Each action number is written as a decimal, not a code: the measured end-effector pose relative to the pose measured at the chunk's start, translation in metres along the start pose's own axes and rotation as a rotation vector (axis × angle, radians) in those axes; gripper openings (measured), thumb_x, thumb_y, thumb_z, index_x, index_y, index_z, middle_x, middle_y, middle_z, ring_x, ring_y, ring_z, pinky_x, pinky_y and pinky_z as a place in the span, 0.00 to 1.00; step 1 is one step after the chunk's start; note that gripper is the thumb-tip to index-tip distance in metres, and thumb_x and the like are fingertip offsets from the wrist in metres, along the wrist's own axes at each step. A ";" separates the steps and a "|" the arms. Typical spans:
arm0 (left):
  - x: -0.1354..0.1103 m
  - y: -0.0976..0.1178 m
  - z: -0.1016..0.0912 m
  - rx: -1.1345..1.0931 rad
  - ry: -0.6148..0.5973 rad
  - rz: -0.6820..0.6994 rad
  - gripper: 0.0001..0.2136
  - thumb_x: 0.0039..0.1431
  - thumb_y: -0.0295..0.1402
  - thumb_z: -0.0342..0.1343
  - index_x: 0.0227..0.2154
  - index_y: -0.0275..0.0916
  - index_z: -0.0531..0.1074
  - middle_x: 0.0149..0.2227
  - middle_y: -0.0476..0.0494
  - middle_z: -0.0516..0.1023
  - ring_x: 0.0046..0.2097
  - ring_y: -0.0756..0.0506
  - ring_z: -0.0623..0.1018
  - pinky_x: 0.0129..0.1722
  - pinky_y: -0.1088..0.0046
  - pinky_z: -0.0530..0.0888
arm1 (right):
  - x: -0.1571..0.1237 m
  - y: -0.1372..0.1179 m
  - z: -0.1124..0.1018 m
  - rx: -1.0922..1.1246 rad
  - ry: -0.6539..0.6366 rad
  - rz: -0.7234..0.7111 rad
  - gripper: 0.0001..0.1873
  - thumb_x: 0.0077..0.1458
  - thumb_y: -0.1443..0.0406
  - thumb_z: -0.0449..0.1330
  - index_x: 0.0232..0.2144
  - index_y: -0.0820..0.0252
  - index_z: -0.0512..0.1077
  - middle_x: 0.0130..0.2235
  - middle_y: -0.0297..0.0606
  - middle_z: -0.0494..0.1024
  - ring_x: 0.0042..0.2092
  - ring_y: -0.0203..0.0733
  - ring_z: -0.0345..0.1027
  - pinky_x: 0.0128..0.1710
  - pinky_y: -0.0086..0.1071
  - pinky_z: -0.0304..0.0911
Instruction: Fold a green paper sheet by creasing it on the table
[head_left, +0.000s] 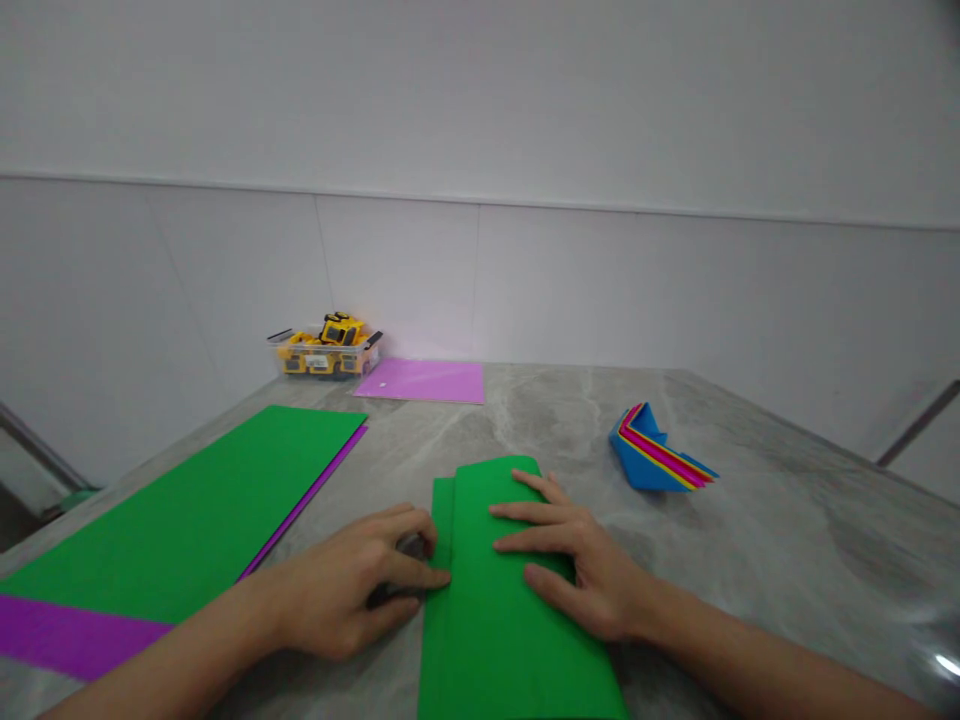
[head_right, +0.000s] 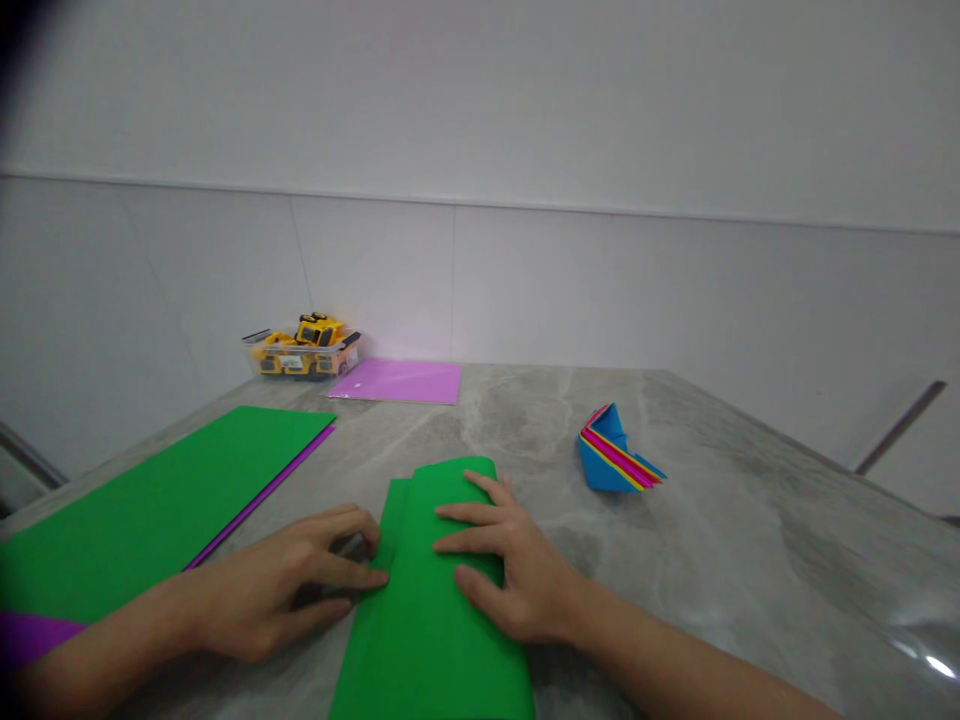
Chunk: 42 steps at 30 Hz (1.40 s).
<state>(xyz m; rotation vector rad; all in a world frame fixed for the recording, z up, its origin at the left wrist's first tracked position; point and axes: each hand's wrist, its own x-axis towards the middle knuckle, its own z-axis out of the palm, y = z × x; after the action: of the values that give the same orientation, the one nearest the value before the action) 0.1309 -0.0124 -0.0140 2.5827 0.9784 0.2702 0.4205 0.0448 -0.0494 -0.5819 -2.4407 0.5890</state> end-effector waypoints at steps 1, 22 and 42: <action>0.000 -0.001 0.000 -0.005 0.006 0.001 0.17 0.56 0.25 0.55 0.48 0.46 0.75 0.46 0.42 0.70 0.48 0.43 0.72 0.51 0.66 0.70 | 0.001 0.000 -0.001 -0.012 -0.033 0.022 0.17 0.56 0.61 0.59 0.48 0.55 0.77 0.57 0.45 0.73 0.67 0.62 0.46 0.61 0.69 0.41; -0.003 -0.007 0.010 -0.151 0.071 -0.040 0.15 0.57 0.27 0.58 0.47 0.44 0.75 0.51 0.41 0.71 0.52 0.42 0.73 0.54 0.63 0.71 | -0.005 -0.009 -0.003 -0.051 -0.133 0.024 0.20 0.55 0.61 0.60 0.50 0.52 0.76 0.58 0.42 0.71 0.66 0.62 0.48 0.62 0.69 0.36; 0.001 -0.015 0.008 -0.039 0.103 0.008 0.10 0.64 0.29 0.50 0.42 0.40 0.75 0.47 0.41 0.74 0.49 0.45 0.73 0.51 0.67 0.71 | -0.001 -0.006 -0.013 -0.049 -0.254 0.006 0.22 0.55 0.59 0.60 0.53 0.49 0.74 0.60 0.39 0.70 0.67 0.62 0.46 0.63 0.67 0.33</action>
<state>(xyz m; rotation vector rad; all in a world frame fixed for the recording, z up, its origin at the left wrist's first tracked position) 0.1250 -0.0035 -0.0273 2.5590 0.9886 0.4240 0.4274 0.0429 -0.0372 -0.5640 -2.6985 0.6414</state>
